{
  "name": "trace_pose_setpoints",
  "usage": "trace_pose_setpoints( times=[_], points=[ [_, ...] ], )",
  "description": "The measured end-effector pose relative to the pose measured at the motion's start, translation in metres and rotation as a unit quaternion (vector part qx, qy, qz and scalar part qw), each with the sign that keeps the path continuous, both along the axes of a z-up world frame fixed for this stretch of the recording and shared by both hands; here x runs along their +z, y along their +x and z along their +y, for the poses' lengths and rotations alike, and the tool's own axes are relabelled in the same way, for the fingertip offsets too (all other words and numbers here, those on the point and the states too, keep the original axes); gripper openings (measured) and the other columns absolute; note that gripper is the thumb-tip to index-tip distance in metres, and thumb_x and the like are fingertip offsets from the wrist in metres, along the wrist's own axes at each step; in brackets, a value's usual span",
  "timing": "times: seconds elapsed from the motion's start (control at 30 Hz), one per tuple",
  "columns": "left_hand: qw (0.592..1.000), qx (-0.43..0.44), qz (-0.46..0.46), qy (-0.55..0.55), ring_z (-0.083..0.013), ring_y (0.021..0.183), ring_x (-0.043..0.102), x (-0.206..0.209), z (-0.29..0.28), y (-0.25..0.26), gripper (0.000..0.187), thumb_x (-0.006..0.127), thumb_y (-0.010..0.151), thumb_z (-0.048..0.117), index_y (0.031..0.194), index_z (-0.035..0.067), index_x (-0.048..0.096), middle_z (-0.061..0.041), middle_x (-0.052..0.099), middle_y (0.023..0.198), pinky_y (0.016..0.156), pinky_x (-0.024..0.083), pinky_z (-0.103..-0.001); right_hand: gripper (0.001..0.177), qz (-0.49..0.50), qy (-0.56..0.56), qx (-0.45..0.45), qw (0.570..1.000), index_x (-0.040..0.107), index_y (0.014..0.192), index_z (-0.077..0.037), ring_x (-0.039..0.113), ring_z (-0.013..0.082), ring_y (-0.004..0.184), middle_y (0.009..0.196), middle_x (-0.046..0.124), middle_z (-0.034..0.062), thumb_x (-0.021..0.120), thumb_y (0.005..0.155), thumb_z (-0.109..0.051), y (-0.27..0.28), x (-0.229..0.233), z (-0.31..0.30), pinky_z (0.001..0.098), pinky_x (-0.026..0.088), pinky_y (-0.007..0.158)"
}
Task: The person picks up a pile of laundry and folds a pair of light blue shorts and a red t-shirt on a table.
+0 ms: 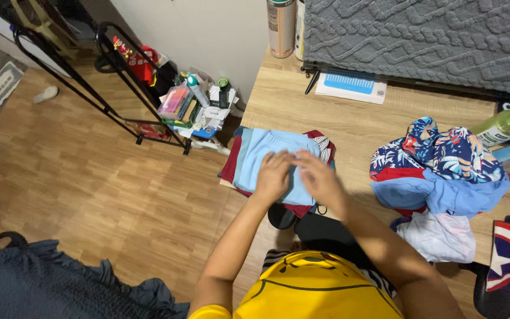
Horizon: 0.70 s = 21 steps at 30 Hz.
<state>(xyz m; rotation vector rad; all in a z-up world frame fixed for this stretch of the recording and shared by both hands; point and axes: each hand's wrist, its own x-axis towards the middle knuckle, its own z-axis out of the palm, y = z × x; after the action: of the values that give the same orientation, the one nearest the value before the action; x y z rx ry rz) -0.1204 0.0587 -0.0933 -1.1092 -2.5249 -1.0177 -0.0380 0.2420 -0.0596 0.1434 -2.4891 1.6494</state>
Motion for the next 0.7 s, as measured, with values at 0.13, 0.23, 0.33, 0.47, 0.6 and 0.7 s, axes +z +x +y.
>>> trace_pose_setpoints(
  times=[0.13, 0.23, 0.33, 0.47, 0.6, 0.7],
  points=[
    [0.976, 0.076, 0.053, -0.197, -0.0393, 0.153, 0.022, -0.009, 0.012, -0.020, 0.073, 0.063, 0.089, 0.041, 0.153, 0.011, 0.045, -0.011, 0.031, 0.166, 0.111, 0.014, -0.076, 0.055, 0.106, 0.309, 0.021, 0.945, 0.052, 0.144, -0.008, 0.023, 0.0379, 0.156, 0.161, 0.038, 0.0176, 0.062, 0.094, -0.029, -0.026, -0.028, -0.039, 0.0608, 0.024, 0.121],
    [0.951, 0.090, -0.043, -0.291, -0.0434, 0.155, 0.008, -0.009, 0.005, -0.031, 0.088, 0.055, 0.087, 0.061, 0.162, 0.023, 0.029, -0.005, 0.013, 0.170, 0.111, 0.008, -0.079, 0.079, 0.028, 0.361, -0.039, 0.931, 0.040, 0.153, -0.007, 0.015, 0.0397, 0.153, 0.163, 0.025, 0.0194, 0.065, 0.089, -0.045, -0.037, -0.036, -0.043, 0.0687, 0.017, 0.114],
    [0.962, 0.089, -0.016, -0.259, -0.0482, 0.152, 0.010, -0.011, 0.007, -0.039, 0.087, 0.055, 0.089, 0.067, 0.160, 0.022, 0.033, -0.008, 0.018, 0.168, 0.110, 0.008, -0.080, 0.084, 0.011, 0.377, -0.081, 0.923, 0.036, 0.155, -0.009, 0.014, 0.0403, 0.154, 0.167, 0.022, 0.0152, 0.062, 0.089, -0.054, -0.040, -0.044, -0.033, 0.0702, 0.018, 0.116],
    [0.964, 0.099, -0.027, -0.246, -0.0482, 0.153, 0.012, -0.016, 0.013, -0.037, 0.084, 0.052, 0.091, 0.070, 0.159, 0.025, 0.036, -0.007, 0.021, 0.169, 0.111, 0.008, -0.080, 0.083, -0.012, 0.351, -0.094, 0.932, 0.035, 0.156, -0.011, 0.012, 0.0443, 0.154, 0.168, 0.021, 0.0125, 0.060, 0.092, -0.056, -0.034, -0.058, -0.020, 0.0700, 0.021, 0.113],
    [0.964, 0.102, -0.008, -0.244, -0.0481, 0.153, 0.012, -0.022, 0.015, -0.035, 0.083, 0.052, 0.090, 0.069, 0.158, 0.024, 0.037, -0.007, 0.022, 0.169, 0.111, 0.008, -0.080, 0.084, -0.006, 0.344, -0.093, 0.934, 0.034, 0.158, -0.011, 0.014, 0.0454, 0.154, 0.169, 0.020, 0.0119, 0.060, 0.093, -0.056, -0.036, -0.069, -0.015, 0.0684, 0.024, 0.114],
    [0.963, 0.112, 0.005, -0.246, -0.0466, 0.154, 0.013, -0.026, 0.017, -0.038, 0.082, 0.052, 0.091, 0.068, 0.159, 0.026, 0.037, -0.006, 0.022, 0.169, 0.112, 0.008, -0.079, 0.084, -0.019, 0.338, -0.082, 0.937, 0.034, 0.158, -0.012, 0.014, 0.0442, 0.153, 0.169, 0.018, 0.0119, 0.062, 0.091, -0.054, -0.038, -0.071, -0.013, 0.0682, 0.023, 0.113]
  ],
)
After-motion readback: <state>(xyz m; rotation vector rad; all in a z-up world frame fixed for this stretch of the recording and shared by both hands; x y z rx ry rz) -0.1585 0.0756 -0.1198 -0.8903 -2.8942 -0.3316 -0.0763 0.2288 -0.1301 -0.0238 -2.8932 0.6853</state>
